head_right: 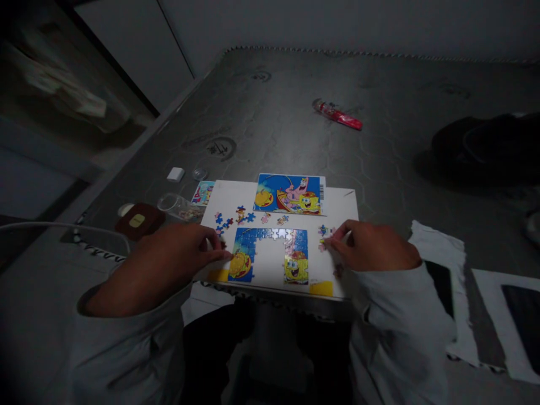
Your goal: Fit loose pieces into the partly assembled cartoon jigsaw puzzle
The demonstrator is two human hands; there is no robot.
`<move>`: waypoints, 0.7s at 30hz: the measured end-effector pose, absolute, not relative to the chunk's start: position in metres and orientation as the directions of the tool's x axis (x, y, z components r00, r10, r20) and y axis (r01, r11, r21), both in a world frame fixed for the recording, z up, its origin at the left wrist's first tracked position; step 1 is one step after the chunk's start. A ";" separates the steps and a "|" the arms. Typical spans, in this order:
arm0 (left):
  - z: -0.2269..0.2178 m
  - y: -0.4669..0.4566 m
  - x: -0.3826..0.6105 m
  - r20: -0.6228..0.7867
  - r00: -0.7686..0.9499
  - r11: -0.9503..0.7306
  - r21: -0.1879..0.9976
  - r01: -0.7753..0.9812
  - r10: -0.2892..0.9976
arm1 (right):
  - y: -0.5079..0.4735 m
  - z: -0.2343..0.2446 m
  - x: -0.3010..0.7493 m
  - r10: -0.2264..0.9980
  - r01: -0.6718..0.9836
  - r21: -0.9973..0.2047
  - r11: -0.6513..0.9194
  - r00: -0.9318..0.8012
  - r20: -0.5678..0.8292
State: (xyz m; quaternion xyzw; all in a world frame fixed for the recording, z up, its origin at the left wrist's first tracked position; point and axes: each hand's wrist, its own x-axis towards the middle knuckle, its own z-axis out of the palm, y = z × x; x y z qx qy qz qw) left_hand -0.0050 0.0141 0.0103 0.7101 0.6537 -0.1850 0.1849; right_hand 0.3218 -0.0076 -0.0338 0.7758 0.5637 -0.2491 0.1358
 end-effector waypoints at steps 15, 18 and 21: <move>0.015 0.014 -0.001 -0.410 0.073 -0.088 -0.019 0.996 0.909 | -0.006 -0.034 0.335 0.842 0.898 -0.150 -0.415 0.317 -0.436; 0.017 0.016 -0.001 -0.354 0.076 -0.089 -0.020 0.996 0.932 | -0.006 -0.034 0.335 0.827 0.892 -0.128 -0.433 0.336 -0.452; 0.021 0.018 -0.002 -0.234 0.030 -0.040 -0.038 0.998 0.972 | -0.006 -0.036 0.333 0.840 0.905 -0.120 -0.409 0.322 -0.436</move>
